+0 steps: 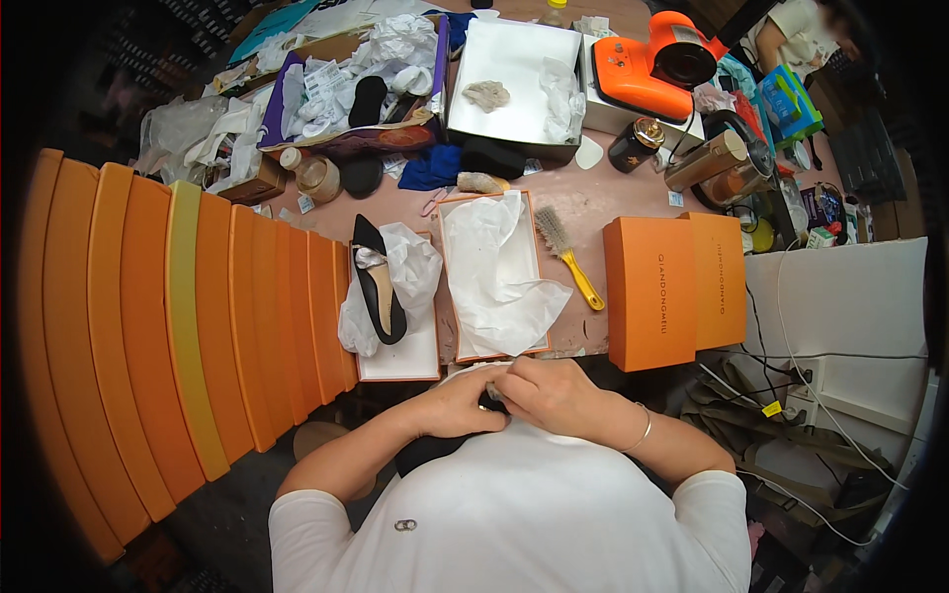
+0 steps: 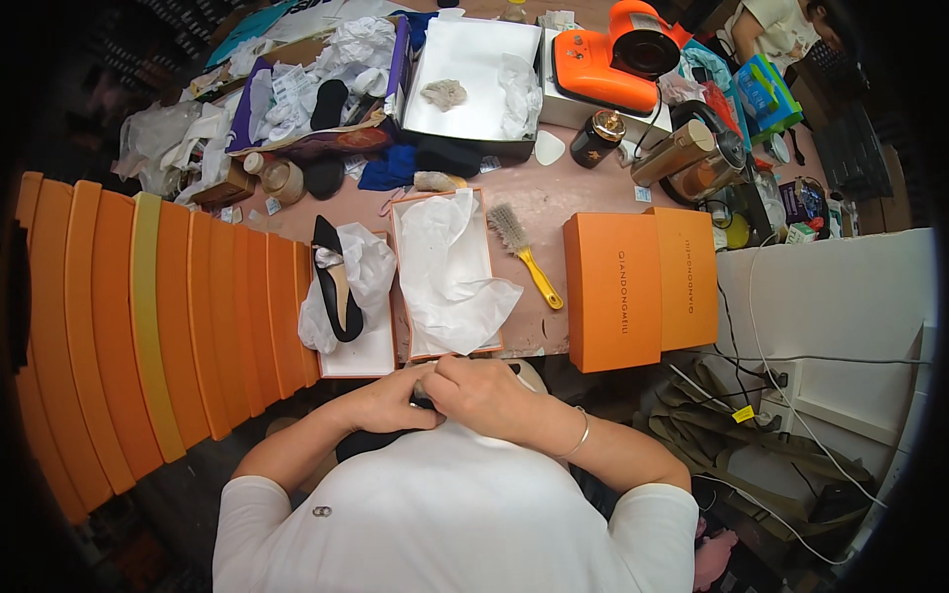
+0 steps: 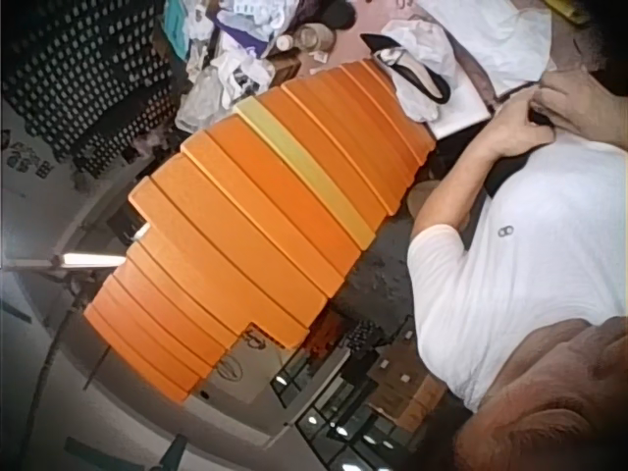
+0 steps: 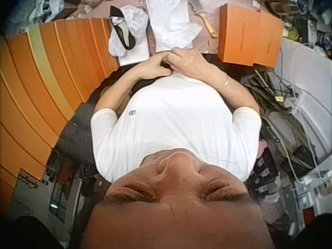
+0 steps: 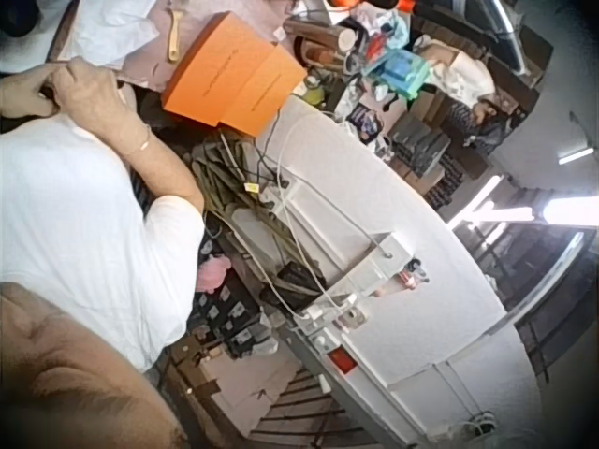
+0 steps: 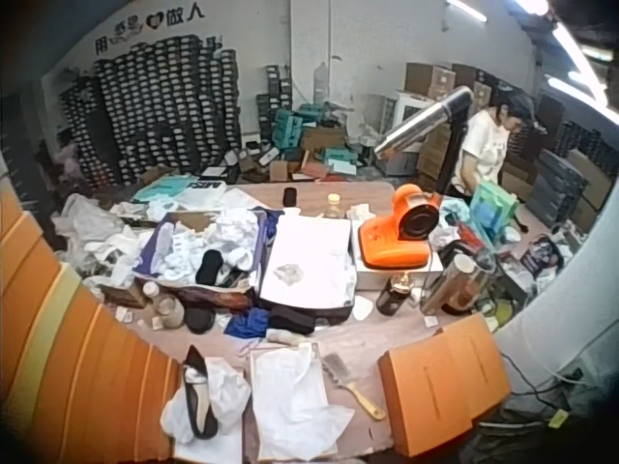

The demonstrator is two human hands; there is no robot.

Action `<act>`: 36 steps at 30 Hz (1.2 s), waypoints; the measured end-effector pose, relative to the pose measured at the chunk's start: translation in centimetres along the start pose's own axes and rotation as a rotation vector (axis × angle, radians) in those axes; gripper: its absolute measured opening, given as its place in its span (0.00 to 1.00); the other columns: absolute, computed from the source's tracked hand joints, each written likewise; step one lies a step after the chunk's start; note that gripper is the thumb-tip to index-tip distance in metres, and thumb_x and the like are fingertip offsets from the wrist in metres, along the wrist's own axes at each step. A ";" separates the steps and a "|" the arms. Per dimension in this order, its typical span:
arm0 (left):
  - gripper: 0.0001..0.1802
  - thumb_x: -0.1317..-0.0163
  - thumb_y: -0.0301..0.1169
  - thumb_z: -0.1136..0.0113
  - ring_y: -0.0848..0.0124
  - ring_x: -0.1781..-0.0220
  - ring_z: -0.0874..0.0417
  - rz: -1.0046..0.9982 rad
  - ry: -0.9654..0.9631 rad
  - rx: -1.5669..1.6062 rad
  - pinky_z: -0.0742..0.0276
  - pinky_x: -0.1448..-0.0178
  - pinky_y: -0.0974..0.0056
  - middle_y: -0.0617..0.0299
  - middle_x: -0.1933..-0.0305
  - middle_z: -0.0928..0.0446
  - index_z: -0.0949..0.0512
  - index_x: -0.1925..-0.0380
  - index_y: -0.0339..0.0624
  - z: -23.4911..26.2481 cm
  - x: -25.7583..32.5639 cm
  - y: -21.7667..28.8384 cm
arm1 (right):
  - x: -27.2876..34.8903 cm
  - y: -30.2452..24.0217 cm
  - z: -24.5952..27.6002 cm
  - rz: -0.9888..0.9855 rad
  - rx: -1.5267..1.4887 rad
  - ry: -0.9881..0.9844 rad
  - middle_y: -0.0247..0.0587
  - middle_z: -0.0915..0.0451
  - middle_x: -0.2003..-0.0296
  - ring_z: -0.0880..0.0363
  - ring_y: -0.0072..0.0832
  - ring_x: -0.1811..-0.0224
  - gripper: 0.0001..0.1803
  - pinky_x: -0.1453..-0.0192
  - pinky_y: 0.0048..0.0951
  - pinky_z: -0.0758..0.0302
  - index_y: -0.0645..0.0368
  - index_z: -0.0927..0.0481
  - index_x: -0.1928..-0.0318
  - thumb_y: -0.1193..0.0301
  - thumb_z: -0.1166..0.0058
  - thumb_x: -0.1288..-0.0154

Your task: The recorder inspects a pair of black high-heeled shoes, cleans them with a brush and cloth, and then prepares them for packaging.

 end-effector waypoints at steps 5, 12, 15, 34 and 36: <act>0.38 0.50 0.32 0.39 0.63 0.39 0.28 -0.080 0.181 -0.072 0.34 0.34 0.64 0.47 0.41 0.28 0.35 0.36 0.35 1.2 0.8 0.0 | 4.7 6.6 3.0 -0.375 0.054 -0.073 0.41 0.27 0.72 0.21 0.36 0.72 0.08 0.71 0.33 0.23 0.60 0.24 0.66 0.73 0.39 0.45; 0.40 0.50 0.33 0.38 0.61 0.35 0.30 -0.033 0.147 -0.034 0.37 0.31 0.62 0.46 0.38 0.31 0.37 0.34 0.35 1.0 0.8 -0.8 | 2.8 4.6 0.7 -0.252 0.128 -0.047 0.41 0.27 0.72 0.21 0.37 0.73 0.09 0.72 0.37 0.22 0.58 0.23 0.67 0.71 0.38 0.48; 0.41 0.50 0.33 0.37 0.63 0.36 0.29 -0.006 0.134 0.000 0.35 0.33 0.63 0.47 0.38 0.30 0.37 0.34 0.36 1.1 0.6 -0.3 | 3.6 6.5 3.7 -0.305 0.042 0.049 0.41 0.26 0.72 0.20 0.37 0.74 0.09 0.73 0.36 0.22 0.58 0.24 0.67 0.72 0.38 0.47; 0.39 0.48 0.28 0.33 0.72 0.45 0.25 -0.074 0.343 0.272 0.31 0.38 0.67 0.57 0.44 0.25 0.36 0.35 0.31 5.0 -0.3 1.2 | 4.3 19.2 4.8 -0.655 -0.037 0.122 0.58 0.21 0.69 0.20 0.54 0.64 0.12 0.60 0.44 0.23 0.68 0.22 0.62 0.70 0.41 0.41; 0.37 0.47 0.28 0.33 0.72 0.44 0.25 -0.087 0.447 0.438 0.32 0.37 0.68 0.59 0.45 0.25 0.34 0.36 0.33 6.8 -0.7 1.2 | 2.0 24.2 4.1 -0.624 -0.007 0.270 0.59 0.21 0.67 0.21 0.55 0.62 0.15 0.58 0.45 0.24 0.68 0.23 0.57 0.69 0.41 0.40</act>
Point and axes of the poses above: each hand's wrist, its own x-axis away from the middle knuckle, its own z-axis out of the back of the hand, y = z × x, the point moved 8 cm from there along -x, towards the middle knuckle
